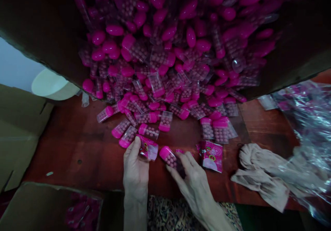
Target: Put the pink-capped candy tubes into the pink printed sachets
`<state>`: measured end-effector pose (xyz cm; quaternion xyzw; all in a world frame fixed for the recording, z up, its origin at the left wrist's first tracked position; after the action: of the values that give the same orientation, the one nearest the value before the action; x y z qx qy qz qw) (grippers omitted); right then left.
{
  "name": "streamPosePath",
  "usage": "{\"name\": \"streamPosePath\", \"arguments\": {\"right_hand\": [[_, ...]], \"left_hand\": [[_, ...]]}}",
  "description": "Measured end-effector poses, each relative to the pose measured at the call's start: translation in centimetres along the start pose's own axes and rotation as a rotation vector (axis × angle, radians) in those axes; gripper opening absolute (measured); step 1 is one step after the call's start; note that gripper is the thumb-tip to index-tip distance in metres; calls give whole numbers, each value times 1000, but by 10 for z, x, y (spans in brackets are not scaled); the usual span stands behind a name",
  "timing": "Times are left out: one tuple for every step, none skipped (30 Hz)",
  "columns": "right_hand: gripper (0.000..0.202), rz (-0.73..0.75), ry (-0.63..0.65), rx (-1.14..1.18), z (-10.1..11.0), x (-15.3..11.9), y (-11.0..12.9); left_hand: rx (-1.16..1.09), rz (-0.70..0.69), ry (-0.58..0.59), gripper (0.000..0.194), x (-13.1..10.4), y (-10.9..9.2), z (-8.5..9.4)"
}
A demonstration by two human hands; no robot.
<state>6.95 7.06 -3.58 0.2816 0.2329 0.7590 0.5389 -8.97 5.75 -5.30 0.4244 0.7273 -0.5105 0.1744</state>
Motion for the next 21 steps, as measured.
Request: {"name": "streamPosePath", "arguments": {"right_hand": [[21,-34,-4,74,4,0,-1],[21,-60,-16,137,9,1,0],[22,-77,-35,182,15,1,1],[23,-85,-54,211,20,2,3],[23,-84,-73,227,24,3,5],[23,-74,-94,235,28,4,8],[24,-59,-114,242,31,4,11],[25,-39,-135,246,33,5,14],[26,-22,-153,245,34,5,16],[27,-7,-168,241,35,5,18],[28,6,-182,234,34,5,19],[29,15,-189,227,34,5,19],[29,24,-193,223,33,5,20],[29,32,-198,220,32,5,20],[28,39,-208,220,32,5,20],[28,44,-218,220,32,5,20],[28,43,-222,220,31,5,20],[28,42,-222,219,31,5,20],[28,39,-220,220,31,5,19],[29,33,-215,226,31,6,18],[29,27,-210,238,31,7,17]], "left_hand": [[5,-6,3,2,1,0,0],[10,-13,6,1,1,0,0],[17,-19,8,2,2,0,0],[26,-27,11,3,2,0,0],[34,-37,15,6,2,0,0],[40,-49,22,8,2,0,0],[46,-58,31,10,1,1,-1],[53,-64,44,11,0,1,-2],[60,-66,58,12,-1,2,-4],[67,-69,69,12,-2,2,-5],[75,-72,79,12,-4,3,-7],[83,-77,86,11,-6,3,-8],[91,-84,93,11,-8,3,-10],[100,-92,100,11,-10,4,-11],[110,-98,107,12,-11,5,-12],[121,-104,117,13,-12,6,-13],[134,-107,131,13,-13,7,-15],[147,-108,144,13,-14,8,-15],[159,-108,156,14,-14,10,-16],[167,-107,167,14,-14,11,-17],[172,-106,177,14,-14,11,-17]]}}
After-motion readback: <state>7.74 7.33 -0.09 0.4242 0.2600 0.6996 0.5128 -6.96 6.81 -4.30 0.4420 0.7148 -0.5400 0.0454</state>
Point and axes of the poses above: each hand's wrist, its own x-axis towards the middle knuckle, its own z-axis out of the back of the hand, y = z × x, the point moved 6 cm from there along x, towards the middle knuckle, and after that the axes turned 3 degrees about -y, right-handed, at the moved point
